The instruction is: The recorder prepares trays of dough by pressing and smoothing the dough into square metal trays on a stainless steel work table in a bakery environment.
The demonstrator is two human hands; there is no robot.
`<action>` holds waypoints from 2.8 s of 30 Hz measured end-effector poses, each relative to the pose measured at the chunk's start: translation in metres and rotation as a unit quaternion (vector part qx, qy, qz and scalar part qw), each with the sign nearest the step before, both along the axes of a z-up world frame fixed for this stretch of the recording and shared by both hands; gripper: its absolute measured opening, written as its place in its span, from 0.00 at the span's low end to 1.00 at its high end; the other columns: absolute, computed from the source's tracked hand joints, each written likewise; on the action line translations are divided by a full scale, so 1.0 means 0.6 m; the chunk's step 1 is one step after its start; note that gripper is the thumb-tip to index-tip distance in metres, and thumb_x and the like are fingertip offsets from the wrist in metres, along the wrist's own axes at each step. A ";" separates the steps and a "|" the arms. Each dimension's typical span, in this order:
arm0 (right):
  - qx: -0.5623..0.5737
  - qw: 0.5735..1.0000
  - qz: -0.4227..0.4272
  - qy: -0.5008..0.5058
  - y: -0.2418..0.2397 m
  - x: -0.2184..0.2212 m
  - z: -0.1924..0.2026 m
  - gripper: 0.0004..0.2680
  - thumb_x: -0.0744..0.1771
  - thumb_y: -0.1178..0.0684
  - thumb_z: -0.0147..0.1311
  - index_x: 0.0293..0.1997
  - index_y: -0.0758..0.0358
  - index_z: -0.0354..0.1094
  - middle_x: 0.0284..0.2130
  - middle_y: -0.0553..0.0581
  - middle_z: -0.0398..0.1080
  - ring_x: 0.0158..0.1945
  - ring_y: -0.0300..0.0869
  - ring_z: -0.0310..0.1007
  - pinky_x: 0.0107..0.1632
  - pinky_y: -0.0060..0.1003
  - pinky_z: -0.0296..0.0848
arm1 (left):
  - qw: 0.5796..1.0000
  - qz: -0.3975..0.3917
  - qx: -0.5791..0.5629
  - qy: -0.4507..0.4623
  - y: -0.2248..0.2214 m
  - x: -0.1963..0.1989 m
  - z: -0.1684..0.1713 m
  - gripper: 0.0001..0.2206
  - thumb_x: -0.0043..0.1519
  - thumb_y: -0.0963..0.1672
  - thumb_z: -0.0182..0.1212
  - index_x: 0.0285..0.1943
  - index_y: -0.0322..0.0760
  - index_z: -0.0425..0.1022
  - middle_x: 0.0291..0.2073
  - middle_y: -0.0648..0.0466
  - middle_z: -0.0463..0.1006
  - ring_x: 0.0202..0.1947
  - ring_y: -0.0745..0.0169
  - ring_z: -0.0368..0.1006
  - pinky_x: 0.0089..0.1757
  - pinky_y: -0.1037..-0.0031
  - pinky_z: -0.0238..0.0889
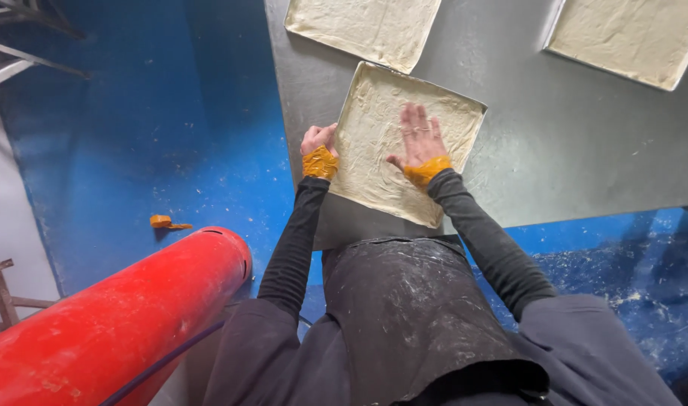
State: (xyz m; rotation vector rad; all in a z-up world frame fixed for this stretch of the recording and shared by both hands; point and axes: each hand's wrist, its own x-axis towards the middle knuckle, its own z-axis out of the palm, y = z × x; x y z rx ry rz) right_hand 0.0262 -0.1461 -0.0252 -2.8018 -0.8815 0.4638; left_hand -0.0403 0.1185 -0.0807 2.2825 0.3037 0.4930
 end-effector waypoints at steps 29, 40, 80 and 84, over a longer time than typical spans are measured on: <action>0.091 0.981 0.162 -0.051 0.127 -0.060 0.021 0.41 0.65 0.25 0.49 0.79 0.68 0.37 0.78 0.64 0.36 0.81 0.53 0.30 0.76 0.56 0.31 | 0.999 -0.027 -0.035 -0.008 0.009 -0.002 0.028 0.07 0.60 0.39 0.66 0.45 0.43 0.80 0.34 0.51 0.78 0.35 0.48 0.77 0.38 0.63 0.70; 0.088 0.990 0.107 0.004 0.147 -0.020 0.031 0.38 0.67 0.27 0.44 0.79 0.67 0.34 0.78 0.65 0.34 0.80 0.53 0.29 0.76 0.54 0.35 | 0.989 -0.029 -0.127 0.075 -0.001 -0.035 0.045 0.17 0.51 0.36 0.67 0.49 0.42 0.81 0.31 0.51 0.75 0.26 0.58 0.77 0.33 0.70 0.70; 0.060 0.990 -0.078 -0.100 -0.094 0.062 -0.001 0.38 0.70 0.26 0.40 0.81 0.71 0.34 0.79 0.68 0.35 0.82 0.56 0.32 0.79 0.54 0.37 | 0.993 -0.047 -0.086 0.061 -0.008 -0.028 0.053 0.18 0.51 0.38 0.70 0.52 0.41 0.80 0.30 0.53 0.74 0.24 0.61 0.72 0.31 0.70 0.68; 0.054 0.987 -0.094 -0.117 -0.081 0.068 0.038 0.36 0.71 0.25 0.39 0.79 0.70 0.40 0.78 0.68 0.43 0.81 0.56 0.39 0.79 0.55 0.41 | 0.992 -0.057 -0.093 0.064 -0.008 -0.023 0.053 0.17 0.53 0.37 0.69 0.52 0.41 0.80 0.31 0.53 0.74 0.24 0.62 0.73 0.32 0.70 0.68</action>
